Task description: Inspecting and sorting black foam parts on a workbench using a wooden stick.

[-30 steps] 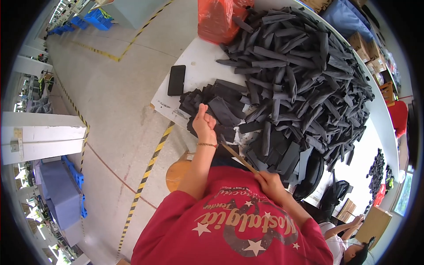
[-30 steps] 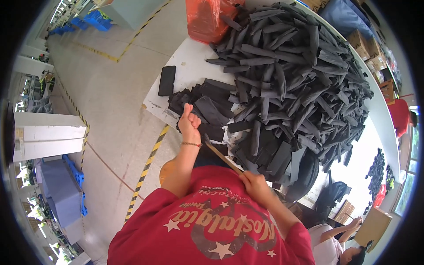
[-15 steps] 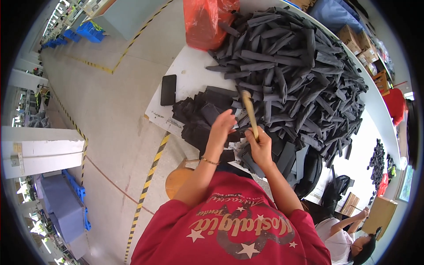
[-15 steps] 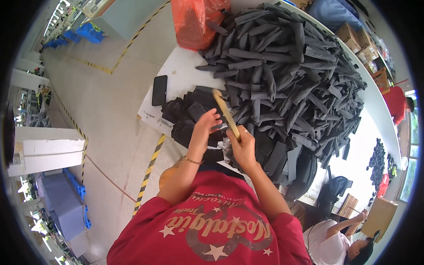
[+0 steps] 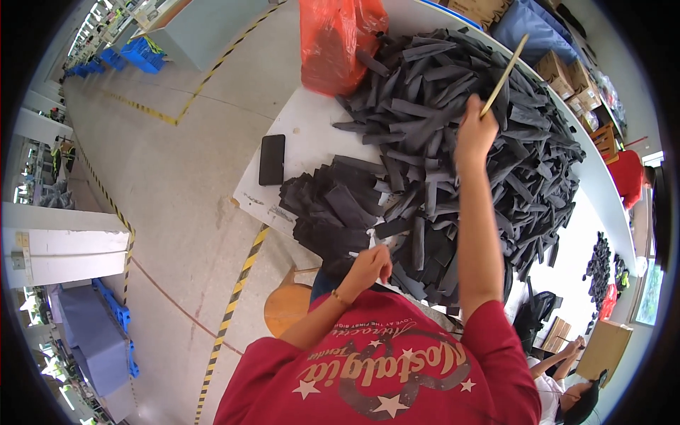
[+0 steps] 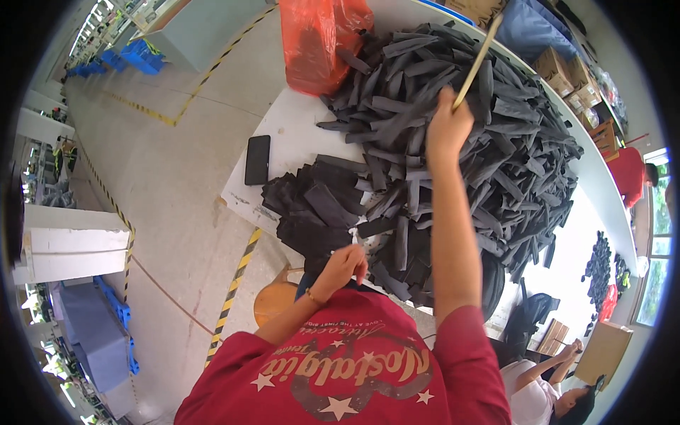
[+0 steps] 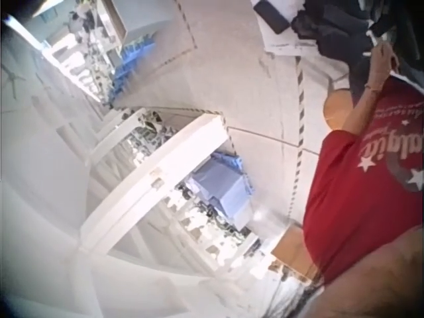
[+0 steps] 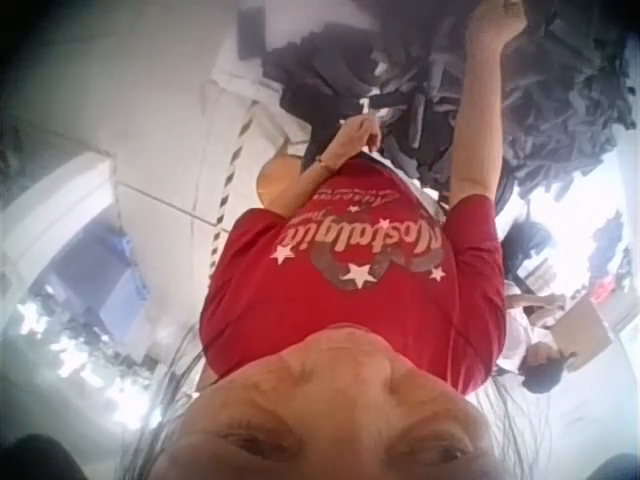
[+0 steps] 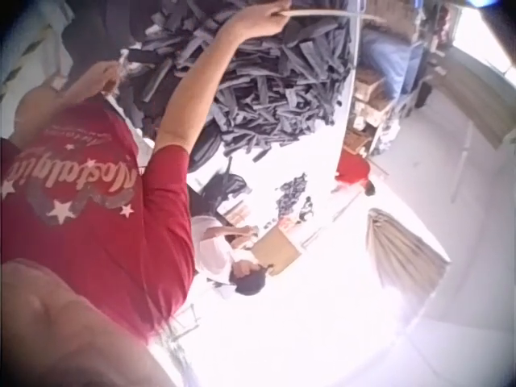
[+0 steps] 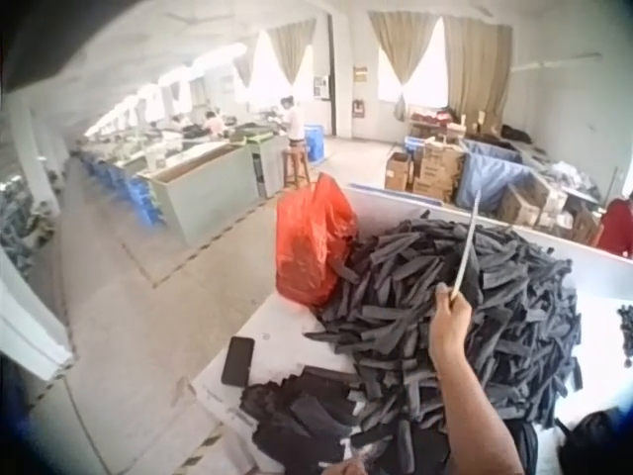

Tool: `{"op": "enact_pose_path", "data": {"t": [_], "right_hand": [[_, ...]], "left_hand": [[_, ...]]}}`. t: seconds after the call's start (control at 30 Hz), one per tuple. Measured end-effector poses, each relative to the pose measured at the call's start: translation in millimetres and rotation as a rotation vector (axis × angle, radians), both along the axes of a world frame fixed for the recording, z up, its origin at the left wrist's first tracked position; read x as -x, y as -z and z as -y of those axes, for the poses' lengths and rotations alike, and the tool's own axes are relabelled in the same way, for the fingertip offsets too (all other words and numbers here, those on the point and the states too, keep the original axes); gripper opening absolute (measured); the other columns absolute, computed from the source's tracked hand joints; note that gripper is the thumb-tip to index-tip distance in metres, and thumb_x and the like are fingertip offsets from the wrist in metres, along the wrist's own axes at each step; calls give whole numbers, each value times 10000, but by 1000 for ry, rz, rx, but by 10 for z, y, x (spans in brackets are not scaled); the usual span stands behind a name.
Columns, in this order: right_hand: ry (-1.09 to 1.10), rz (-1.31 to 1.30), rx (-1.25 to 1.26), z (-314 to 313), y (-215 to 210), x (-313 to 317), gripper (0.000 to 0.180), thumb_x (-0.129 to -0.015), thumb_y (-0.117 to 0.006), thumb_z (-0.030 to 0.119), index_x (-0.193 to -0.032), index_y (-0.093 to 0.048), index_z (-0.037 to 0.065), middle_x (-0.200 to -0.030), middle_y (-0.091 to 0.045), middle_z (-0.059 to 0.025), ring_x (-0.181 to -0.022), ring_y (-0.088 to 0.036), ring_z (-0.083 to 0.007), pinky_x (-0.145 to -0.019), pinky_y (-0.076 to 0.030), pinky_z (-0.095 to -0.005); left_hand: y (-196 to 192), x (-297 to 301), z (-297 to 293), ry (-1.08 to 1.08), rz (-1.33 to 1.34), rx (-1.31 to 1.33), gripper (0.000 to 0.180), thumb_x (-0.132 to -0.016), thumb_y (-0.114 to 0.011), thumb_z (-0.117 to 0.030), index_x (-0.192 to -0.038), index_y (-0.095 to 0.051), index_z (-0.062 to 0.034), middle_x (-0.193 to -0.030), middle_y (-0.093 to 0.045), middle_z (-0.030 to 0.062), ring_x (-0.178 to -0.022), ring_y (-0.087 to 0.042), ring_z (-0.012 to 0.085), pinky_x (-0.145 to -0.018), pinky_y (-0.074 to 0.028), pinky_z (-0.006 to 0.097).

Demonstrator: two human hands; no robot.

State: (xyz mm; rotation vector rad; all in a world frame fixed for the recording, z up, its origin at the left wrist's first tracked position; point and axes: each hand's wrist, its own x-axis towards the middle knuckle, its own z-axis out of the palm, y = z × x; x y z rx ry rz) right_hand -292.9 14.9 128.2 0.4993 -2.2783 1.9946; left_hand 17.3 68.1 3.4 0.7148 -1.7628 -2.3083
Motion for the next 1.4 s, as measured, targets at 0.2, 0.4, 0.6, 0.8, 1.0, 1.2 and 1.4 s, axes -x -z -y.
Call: {"op": "enact_pose_path", "data": {"t": [0.2,0.4,0.6,0.8,1.0,1.2,1.4], "right_hand": [[213,-32,-60,242,-394,1628,374,-852,-690,352,-748,-660,-6,-585,-554,-10,-554,-486,-141,-527,-397,-319],[-191,-84,-252,-112,136,409,322,-934,-584,329,-910,-647,14,-618,-557,1,-539,-445,-68,-500,-341,-253],[-483,91,-512,-1359,1121,-868,161,-934,-570,142,-985,-640,6,-616,-548,-25,-575,-504,-77,-534,-406,-253],[-566,-120,-702,-2179,1290,-1321,147,-889,-621,163,-949,-654,33,-732,-627,-145,-631,-623,-294,-565,-480,-354],[-714,-448,-836,-2468,1144,-1360,123,-846,-654,169,-934,-675,86,-726,-576,-70,-686,-604,-249,-571,-492,-368],[-716,-544,-811,-2425,1108,-1288,135,-833,-658,162,-950,-671,97,-734,-553,-67,-697,-590,-247,-571,-492,-371],[-715,-580,-816,-2397,1085,-1219,131,-834,-653,162,-949,-667,101,-729,-551,-67,-701,-592,-248,-580,-494,-368]], "left_hand": [[165,-291,411,-172,137,131,193,-946,-541,-174,-881,-623,-12,-665,-601,68,-544,-583,127,-530,-462,250],[446,-677,527,-133,208,885,72,-801,-668,-106,-815,-631,-46,-783,-587,76,-767,-578,269,-701,-459,358],[557,-433,349,-103,139,1140,164,-698,-721,-102,-826,-618,-109,-863,-568,34,-897,-532,268,-734,-428,370],[757,-189,589,-23,298,1344,202,-647,-766,-157,-828,-679,-133,-867,-576,2,-911,-529,236,-773,-400,397],[534,-174,826,-8,228,886,129,-642,-790,-136,-718,-696,-89,-735,-622,19,-828,-559,215,-765,-442,348],[408,-174,886,12,176,854,139,-612,-795,-104,-703,-690,-90,-729,-633,14,-819,-563,228,-747,-464,343],[411,-69,749,-11,114,1142,169,-612,-799,-125,-724,-674,-98,-796,-614,17,-887,-551,226,-766,-439,362]]}}
